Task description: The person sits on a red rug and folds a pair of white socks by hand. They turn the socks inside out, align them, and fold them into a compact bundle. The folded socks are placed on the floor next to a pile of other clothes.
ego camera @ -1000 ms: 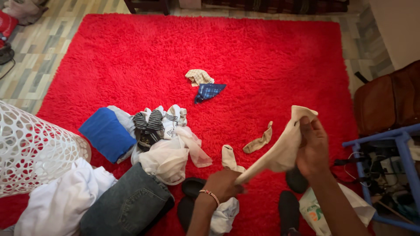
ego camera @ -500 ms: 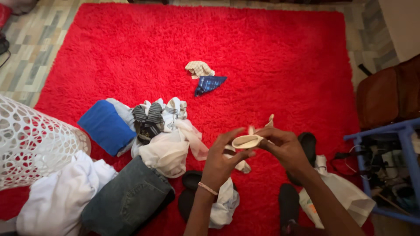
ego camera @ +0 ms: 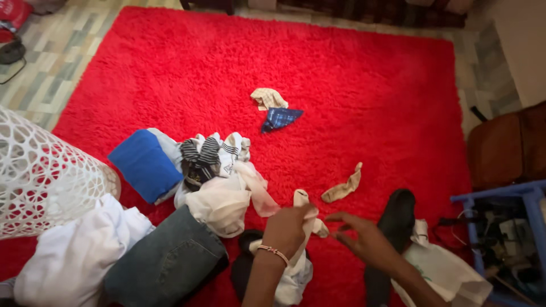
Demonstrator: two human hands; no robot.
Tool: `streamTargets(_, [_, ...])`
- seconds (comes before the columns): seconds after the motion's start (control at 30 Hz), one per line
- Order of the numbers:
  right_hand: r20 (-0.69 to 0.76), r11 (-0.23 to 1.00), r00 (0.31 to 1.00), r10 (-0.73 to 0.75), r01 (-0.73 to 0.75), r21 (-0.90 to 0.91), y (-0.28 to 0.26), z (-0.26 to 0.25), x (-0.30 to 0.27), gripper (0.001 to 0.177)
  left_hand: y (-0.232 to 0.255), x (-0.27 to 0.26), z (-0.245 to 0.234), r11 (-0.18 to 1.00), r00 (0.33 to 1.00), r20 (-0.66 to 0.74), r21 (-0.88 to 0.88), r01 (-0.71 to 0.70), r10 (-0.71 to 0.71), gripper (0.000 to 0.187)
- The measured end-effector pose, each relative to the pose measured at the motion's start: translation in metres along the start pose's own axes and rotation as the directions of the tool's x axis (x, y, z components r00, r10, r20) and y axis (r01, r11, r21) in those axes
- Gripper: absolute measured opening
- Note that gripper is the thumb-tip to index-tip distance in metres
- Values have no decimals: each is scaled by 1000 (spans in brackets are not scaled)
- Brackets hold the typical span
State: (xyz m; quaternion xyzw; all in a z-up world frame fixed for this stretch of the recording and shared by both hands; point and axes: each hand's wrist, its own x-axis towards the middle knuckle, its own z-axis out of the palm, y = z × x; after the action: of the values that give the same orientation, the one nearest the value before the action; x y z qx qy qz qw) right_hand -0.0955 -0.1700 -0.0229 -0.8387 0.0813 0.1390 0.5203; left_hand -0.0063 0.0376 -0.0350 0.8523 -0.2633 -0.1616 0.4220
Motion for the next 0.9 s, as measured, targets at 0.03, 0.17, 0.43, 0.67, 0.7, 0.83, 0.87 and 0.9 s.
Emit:
streamTargets(0.03, [23,1000,1000,16,-15,-19,5,3,0,43,-10,-6,8,995,996,88,101,-17,8,21])
streamTargets(0.17, [49,998,999,17,-14,-63,60,25,14,42,-53,-16,40,951,949,299,308,3,-100,19])
streamTargets(0.43, [20,983,998,-65,67,-171,227,132,121,50,-77,-26,41,923,938,288,377,73,-191,15])
streamTargets(0.67, [-15,979,999,46,-48,-198,245,171,160,35,-46,-31,40,970,966,250,242,5,-67,14])
streamTargets(0.7, [-9,974,996,84,-84,-209,246,176,165,33,-48,-34,38,972,966,247,235,14,-73,14])
streamTargets(0.83, [26,964,979,203,-196,-178,252,184,168,25,-52,-46,41,977,965,250,211,28,-81,14])
streamTargets(0.87, [25,964,974,224,-218,-153,252,182,167,23,-55,-44,41,978,964,254,206,20,-73,14])
streamTargets(0.9, [27,963,971,239,-234,-134,251,177,170,22,-56,-41,41,979,965,254,202,8,-60,14])
